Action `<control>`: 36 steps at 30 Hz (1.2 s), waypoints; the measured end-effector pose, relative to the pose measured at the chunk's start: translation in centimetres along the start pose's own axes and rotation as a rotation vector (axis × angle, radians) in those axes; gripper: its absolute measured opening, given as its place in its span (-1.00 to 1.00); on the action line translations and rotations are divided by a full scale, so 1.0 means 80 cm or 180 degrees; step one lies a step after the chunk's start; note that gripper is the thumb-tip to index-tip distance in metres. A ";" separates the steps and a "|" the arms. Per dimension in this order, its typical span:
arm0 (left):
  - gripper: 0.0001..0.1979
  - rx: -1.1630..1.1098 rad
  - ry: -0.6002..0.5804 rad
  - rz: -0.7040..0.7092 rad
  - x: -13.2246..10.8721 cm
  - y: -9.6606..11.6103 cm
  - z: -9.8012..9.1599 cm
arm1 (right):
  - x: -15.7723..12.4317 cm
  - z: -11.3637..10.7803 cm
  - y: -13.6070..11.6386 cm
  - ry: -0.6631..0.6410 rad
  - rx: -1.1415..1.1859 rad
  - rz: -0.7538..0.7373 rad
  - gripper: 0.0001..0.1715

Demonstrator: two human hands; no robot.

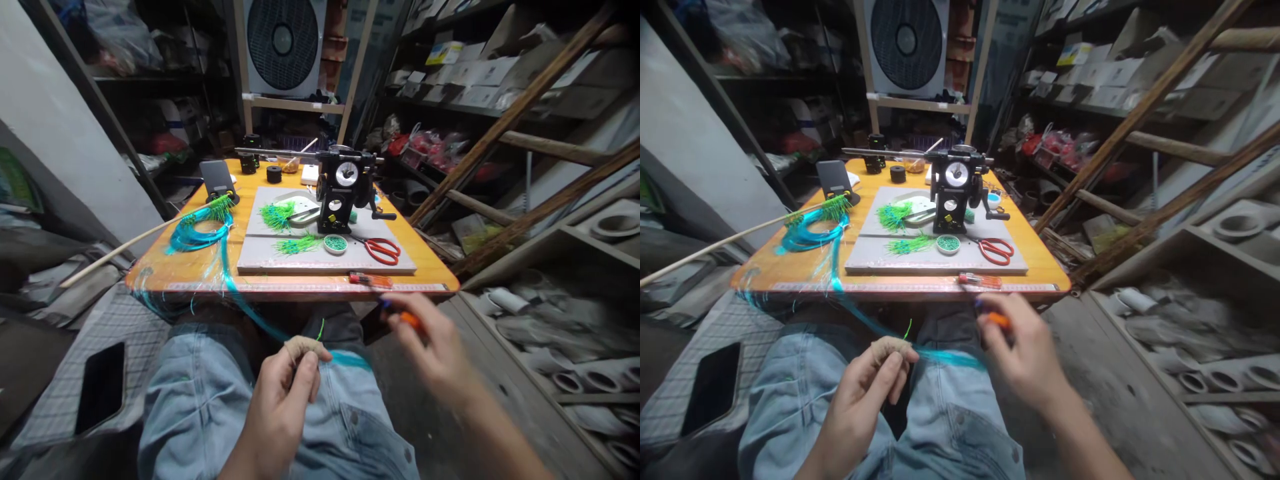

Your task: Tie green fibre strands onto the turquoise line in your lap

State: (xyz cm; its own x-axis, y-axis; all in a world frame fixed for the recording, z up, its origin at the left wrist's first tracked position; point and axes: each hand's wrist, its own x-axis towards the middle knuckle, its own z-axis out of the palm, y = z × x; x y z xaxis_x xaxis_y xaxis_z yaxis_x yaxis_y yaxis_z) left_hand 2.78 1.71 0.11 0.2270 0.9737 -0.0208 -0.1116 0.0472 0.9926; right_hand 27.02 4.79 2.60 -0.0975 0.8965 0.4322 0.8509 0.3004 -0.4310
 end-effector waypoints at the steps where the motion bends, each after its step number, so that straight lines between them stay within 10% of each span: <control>1: -0.63 0.0016 0.0006 -0.0004 0.002 0.001 0.000 | 0.012 -0.005 0.023 0.0294 -0.0574 0.0347 -0.59; 6: -0.61 0.0091 0.0092 0.0076 0.005 0.004 -0.003 | 0.067 -0.021 0.129 0.0700 -0.1464 0.1137 -0.53; 10: -0.64 0.0145 0.0238 0.0247 0.006 0.001 -0.007 | 0.085 -0.014 0.150 0.0619 -0.1608 0.1152 -0.50; 22: -0.64 -0.0219 0.0227 0.0789 0.007 0.000 -0.020 | 0.131 0.001 0.095 0.0134 -0.0779 0.0487 -0.61; 28: -0.63 -0.1014 0.0136 0.0711 0.008 0.001 -0.021 | 0.060 -0.006 0.045 -0.0082 0.0412 0.0472 -0.42; 33: -0.63 -0.1293 -0.0114 0.0718 0.005 0.004 -0.019 | -0.022 0.025 -0.029 -0.1534 0.3579 0.1030 -0.42; 36: -0.64 -0.1256 -0.0213 0.0758 0.003 0.006 -0.020 | -0.050 0.037 -0.066 -0.2145 0.3898 0.1105 -0.37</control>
State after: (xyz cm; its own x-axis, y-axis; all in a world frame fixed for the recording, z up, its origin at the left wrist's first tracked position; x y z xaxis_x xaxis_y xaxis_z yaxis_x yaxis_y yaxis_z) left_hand 1.24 2.28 0.39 0.2111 0.9517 0.2227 -0.5247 -0.0819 0.8473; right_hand 21.35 0.58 0.79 -0.4967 0.8574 -0.1345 -0.0547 -0.1856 -0.9811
